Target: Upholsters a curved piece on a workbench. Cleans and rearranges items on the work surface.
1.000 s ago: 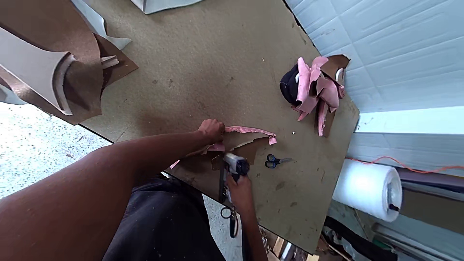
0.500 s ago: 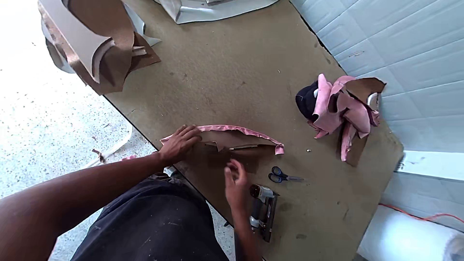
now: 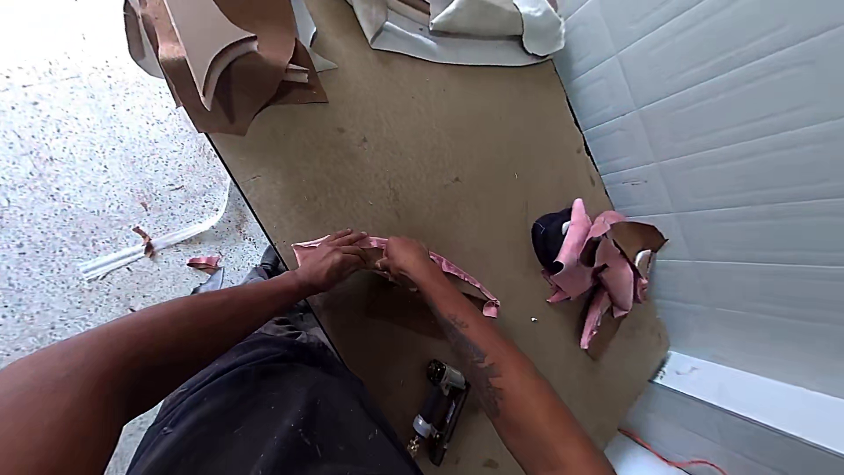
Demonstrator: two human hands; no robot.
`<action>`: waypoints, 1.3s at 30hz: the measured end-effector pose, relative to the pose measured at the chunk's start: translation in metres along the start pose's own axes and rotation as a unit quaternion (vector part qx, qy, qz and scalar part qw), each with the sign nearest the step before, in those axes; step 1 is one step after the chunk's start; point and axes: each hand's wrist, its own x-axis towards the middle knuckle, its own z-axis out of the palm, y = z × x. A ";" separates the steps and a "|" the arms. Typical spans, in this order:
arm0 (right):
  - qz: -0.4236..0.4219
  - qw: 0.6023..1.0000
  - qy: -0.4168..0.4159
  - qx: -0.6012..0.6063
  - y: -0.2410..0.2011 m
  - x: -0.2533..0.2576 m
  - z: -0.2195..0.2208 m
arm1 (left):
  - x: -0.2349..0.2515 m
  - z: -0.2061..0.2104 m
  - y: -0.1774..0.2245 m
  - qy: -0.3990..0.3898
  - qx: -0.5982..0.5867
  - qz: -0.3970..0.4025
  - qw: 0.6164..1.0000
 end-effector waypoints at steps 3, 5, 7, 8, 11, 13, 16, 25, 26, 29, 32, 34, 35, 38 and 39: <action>-0.017 0.997 -0.040 0.058 0.010 0.009 0.000 | 0.003 0.000 -0.004 0.016 -0.056 0.016 0.998; -0.033 0.989 -0.079 0.122 0.021 0.017 0.004 | 0.003 -0.003 -0.006 -0.003 -0.092 0.013 0.996; -0.013 0.991 -0.072 0.109 0.011 0.020 -0.004 | 0.004 -0.008 -0.013 -0.012 -0.109 0.005 0.994; 0.002 0.994 -0.061 0.096 0.008 0.019 -0.005 | 0.007 -0.008 -0.015 -0.013 -0.116 0.005 0.993; 0.026 0.994 -0.013 0.101 0.005 0.007 -0.001 | 0.013 -0.006 -0.015 -0.027 -0.144 -0.003 0.989; 0.028 0.992 0.018 0.119 0.000 0.003 0.002 | 0.016 -0.008 -0.020 -0.028 -0.154 -0.001 0.988; 0.046 0.991 0.014 0.127 -0.001 0.002 0.010 | 0.022 -0.006 -0.024 -0.040 -0.155 0.003 0.987; 0.062 0.986 0.000 0.157 0.007 0.010 0.015 | 0.037 -0.010 -0.027 -0.074 -0.063 -0.045 0.994; 0.068 0.985 0.000 0.160 0.007 0.008 0.016 | 0.040 -0.011 -0.025 -0.076 -0.058 -0.065 0.993; 0.070 0.971 0.039 0.225 0.012 0.005 0.027 | 0.054 -0.016 -0.025 -0.097 -0.021 -0.128 0.987; 0.043 0.902 0.176 0.392 0.019 -0.011 0.061 | 0.065 -0.019 -0.016 -0.152 0.019 -0.142 0.978; 0.020 0.806 0.302 0.508 0.022 -0.035 0.086 | 0.071 -0.025 -0.016 -0.173 0.043 -0.136 0.975; 0.032 0.758 0.356 0.545 0.027 -0.057 0.103 | 0.071 -0.027 -0.017 -0.180 0.049 -0.137 0.973; 0.179 0.661 0.436 0.584 0.054 -0.140 0.187 | 0.072 -0.023 -0.022 -0.183 0.024 -0.129 0.974; 0.242 0.642 0.439 0.580 0.062 -0.162 0.222 | 0.070 -0.023 -0.025 -0.179 0.011 -0.129 0.975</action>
